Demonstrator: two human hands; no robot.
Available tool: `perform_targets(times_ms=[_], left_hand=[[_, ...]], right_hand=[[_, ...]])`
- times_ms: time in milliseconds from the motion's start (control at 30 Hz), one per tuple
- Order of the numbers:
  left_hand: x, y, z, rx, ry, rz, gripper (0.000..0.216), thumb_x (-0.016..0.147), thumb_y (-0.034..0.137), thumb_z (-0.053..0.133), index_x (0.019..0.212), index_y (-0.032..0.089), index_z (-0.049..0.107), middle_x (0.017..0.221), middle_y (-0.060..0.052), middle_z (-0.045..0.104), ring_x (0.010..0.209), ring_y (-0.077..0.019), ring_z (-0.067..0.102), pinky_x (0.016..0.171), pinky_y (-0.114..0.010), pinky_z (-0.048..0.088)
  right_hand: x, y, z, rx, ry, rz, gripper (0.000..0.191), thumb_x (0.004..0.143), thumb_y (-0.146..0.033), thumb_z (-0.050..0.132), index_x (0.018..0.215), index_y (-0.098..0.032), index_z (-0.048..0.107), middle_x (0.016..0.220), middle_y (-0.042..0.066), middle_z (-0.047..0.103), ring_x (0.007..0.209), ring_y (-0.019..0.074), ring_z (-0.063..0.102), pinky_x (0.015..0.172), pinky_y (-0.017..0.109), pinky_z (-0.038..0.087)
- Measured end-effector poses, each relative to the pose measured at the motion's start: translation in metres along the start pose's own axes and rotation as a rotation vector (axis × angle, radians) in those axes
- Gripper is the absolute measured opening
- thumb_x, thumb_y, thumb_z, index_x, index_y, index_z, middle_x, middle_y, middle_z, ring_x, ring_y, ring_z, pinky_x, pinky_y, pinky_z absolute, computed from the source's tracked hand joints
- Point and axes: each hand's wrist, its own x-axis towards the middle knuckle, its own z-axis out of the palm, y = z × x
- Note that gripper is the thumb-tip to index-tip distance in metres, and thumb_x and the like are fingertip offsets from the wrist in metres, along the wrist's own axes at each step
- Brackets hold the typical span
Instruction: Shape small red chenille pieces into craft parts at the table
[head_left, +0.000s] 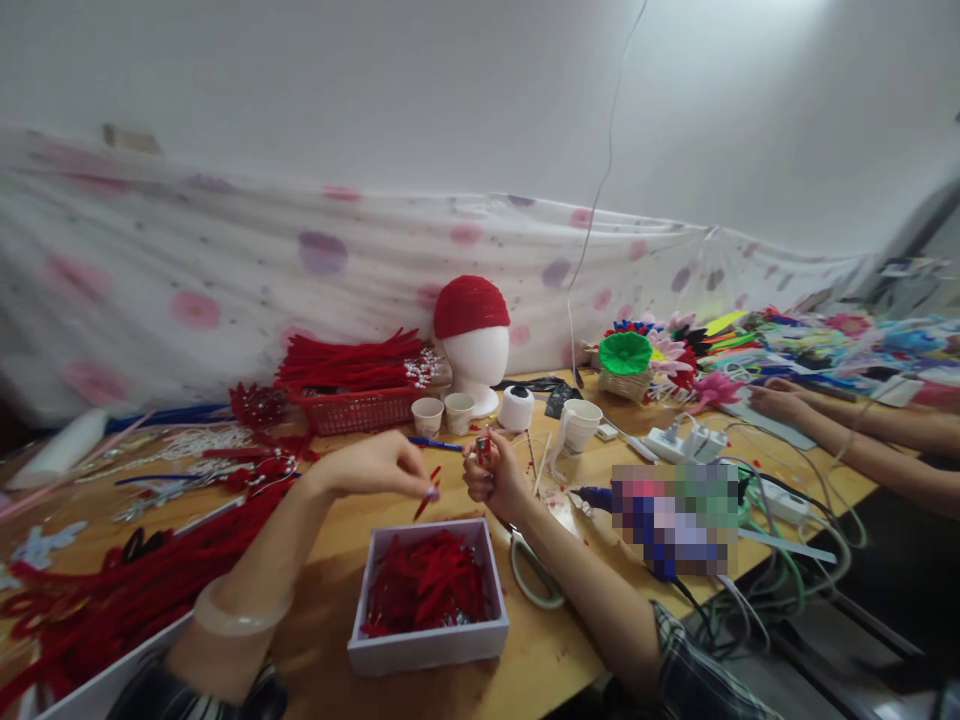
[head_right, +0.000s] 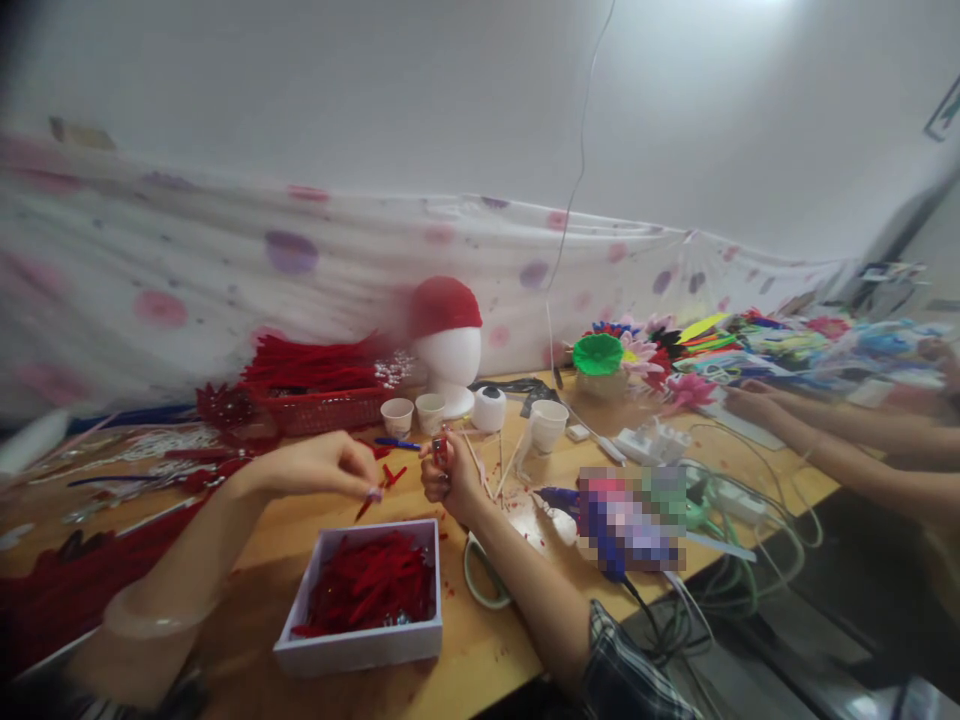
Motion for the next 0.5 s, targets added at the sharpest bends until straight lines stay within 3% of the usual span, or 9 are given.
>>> perform_targets(times_ms=[67,133,333,433,500], left_hand=[[-0.005,-0.001,-0.001,0.116,-0.211,-0.043,0.028,0.067,0.040,0.071,0.083,0.017,0.078,0.080,-0.004,0.076,0.072,-0.0189,0.064,0.065,-0.023,0.045],[-0.003,-0.004,0.000,0.159,-0.200,-0.047,0.029,0.069,0.038,0.069,0.089,0.019,0.078,0.086,-0.003,0.077,0.075,-0.0200,0.066,0.066,-0.023,0.045],[0.024,-0.032,0.002,0.203,0.241,-0.041,0.028,0.073,0.034,0.058,0.079,0.015,0.078,0.080,-0.005,0.077,0.073,-0.0210,0.067,0.068,-0.025,0.045],[0.041,-0.054,0.009,0.311,0.444,-0.075,0.026,0.073,0.026,0.056,0.083,0.015,0.077,0.090,-0.009,0.077,0.082,-0.0225,0.068,0.075,-0.027,0.046],[0.051,-0.069,0.018,0.332,0.463,-0.089,0.025,0.074,0.023,0.055,0.084,0.016,0.077,0.089,-0.010,0.077,0.082,-0.0228,0.068,0.073,-0.028,0.046]], right_hand=[[-0.001,-0.002,-0.001,0.046,-0.017,0.006,0.044,0.079,-0.063,0.051,0.075,-0.019,0.054,0.040,-0.011,0.026,0.036,0.0062,0.008,0.037,0.019,0.006],[-0.002,-0.003,-0.001,0.080,-0.029,0.022,0.045,0.080,-0.064,0.050,0.073,-0.019,0.053,0.040,-0.011,0.025,0.036,0.0065,0.008,0.036,0.019,0.007],[-0.004,-0.004,0.001,0.105,-0.085,0.089,0.049,0.084,-0.064,0.049,0.064,-0.020,0.045,0.040,-0.010,0.025,0.035,0.0061,0.008,0.034,0.020,0.007],[-0.004,-0.003,0.001,0.094,-0.075,0.087,0.051,0.084,-0.066,0.047,0.063,-0.020,0.045,0.040,-0.010,0.027,0.034,0.0057,0.009,0.034,0.020,0.007],[-0.004,-0.002,0.001,0.097,-0.052,0.062,0.050,0.084,-0.065,0.048,0.063,-0.019,0.046,0.040,-0.009,0.029,0.034,0.0056,0.011,0.035,0.021,0.008]])
